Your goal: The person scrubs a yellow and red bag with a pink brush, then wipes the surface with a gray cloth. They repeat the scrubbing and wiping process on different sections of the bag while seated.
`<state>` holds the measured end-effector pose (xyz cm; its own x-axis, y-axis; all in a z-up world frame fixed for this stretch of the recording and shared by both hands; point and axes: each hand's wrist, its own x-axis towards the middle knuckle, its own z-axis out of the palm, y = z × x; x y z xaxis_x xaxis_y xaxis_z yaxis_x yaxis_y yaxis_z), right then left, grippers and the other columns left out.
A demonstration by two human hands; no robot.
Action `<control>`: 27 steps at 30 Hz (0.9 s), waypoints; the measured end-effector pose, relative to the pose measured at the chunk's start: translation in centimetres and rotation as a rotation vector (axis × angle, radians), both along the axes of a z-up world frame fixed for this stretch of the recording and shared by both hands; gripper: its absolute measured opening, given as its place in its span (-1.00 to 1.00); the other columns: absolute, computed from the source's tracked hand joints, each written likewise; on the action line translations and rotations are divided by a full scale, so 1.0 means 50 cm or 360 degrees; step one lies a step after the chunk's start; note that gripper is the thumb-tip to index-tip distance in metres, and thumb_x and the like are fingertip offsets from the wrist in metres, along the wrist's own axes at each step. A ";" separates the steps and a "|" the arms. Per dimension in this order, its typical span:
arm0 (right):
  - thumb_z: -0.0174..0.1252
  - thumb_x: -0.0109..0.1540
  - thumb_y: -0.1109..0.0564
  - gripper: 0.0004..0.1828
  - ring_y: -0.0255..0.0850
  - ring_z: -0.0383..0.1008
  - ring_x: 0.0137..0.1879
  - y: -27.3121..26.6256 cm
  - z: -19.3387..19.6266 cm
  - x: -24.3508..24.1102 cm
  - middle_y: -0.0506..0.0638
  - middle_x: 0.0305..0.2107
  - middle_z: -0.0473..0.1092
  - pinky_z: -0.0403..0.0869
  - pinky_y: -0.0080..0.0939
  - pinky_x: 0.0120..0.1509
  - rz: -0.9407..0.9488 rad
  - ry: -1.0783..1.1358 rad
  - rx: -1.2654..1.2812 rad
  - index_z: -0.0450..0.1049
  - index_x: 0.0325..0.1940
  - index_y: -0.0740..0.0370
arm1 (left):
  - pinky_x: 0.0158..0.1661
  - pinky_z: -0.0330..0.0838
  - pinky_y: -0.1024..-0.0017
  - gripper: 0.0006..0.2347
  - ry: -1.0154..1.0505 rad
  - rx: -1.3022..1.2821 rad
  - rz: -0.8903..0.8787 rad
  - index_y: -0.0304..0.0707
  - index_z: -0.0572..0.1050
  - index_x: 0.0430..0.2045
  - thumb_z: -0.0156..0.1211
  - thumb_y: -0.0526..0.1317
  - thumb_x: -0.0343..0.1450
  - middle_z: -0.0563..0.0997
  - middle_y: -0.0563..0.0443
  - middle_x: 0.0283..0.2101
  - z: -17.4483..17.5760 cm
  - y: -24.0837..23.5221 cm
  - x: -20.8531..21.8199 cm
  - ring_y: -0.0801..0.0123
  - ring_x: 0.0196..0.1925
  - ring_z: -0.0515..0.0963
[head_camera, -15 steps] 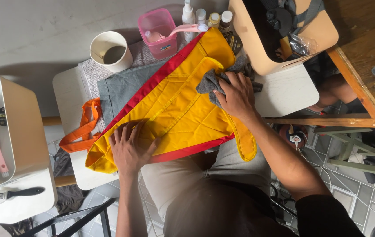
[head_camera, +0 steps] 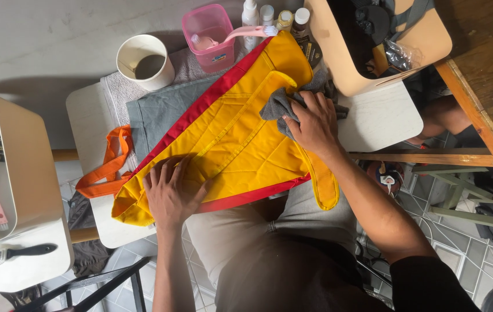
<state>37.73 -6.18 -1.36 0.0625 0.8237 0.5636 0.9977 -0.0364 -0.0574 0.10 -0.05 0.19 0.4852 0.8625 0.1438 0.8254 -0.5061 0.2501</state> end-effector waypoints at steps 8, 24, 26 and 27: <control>0.15 0.31 -0.16 -0.67 0.02 0.40 -0.07 0.001 0.000 -0.002 0.01 -0.10 0.35 0.38 0.01 -0.15 0.0004 -0.0014 0.0011 0.57 -0.01 0.04 | 0.36 0.14 -0.09 -0.39 -0.0008 0.0016 -0.0035 0.14 0.54 0.12 0.22 0.30 0.21 0.57 -0.01 0.15 0.021 -0.003 0.006 0.09 0.31 0.40; 0.42 0.04 -0.01 -0.70 0.09 0.46 -0.03 0.028 0.150 -0.228 0.06 -0.05 0.41 0.44 0.08 -0.04 0.0598 0.0026 0.0115 0.59 -0.21 0.08 | 0.35 0.14 -0.06 -0.41 0.0053 0.0002 -0.0014 0.18 0.54 0.10 0.21 0.35 0.24 0.55 0.06 0.14 0.008 0.008 0.003 0.14 0.31 0.38; 0.48 -0.08 0.03 -0.65 0.07 0.47 -0.08 0.028 0.145 -0.288 0.05 -0.04 0.42 0.45 0.11 -0.09 0.0753 0.0016 0.0057 0.60 -0.24 0.01 | 0.38 0.11 -0.03 -0.42 0.0083 -0.0053 0.0018 0.19 0.55 0.10 0.19 0.36 0.25 0.55 0.07 0.16 0.005 0.004 0.007 0.15 0.33 0.36; 0.39 0.03 0.06 -0.71 0.07 0.44 -0.09 0.033 0.128 -0.305 0.08 0.00 0.41 0.38 0.07 -0.12 0.0759 -0.0057 -0.0121 0.59 -0.16 0.00 | 0.38 0.08 -0.04 -0.42 0.0088 -0.0058 0.0026 0.21 0.55 0.10 0.21 0.35 0.24 0.55 0.07 0.17 -0.003 0.005 0.005 0.15 0.33 0.36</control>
<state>22.48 -4.55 5.05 -0.3505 0.7947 0.4957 0.9055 0.4227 -0.0373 0.33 0.20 0.02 0.4773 0.8746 0.0854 0.8466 -0.4837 0.2219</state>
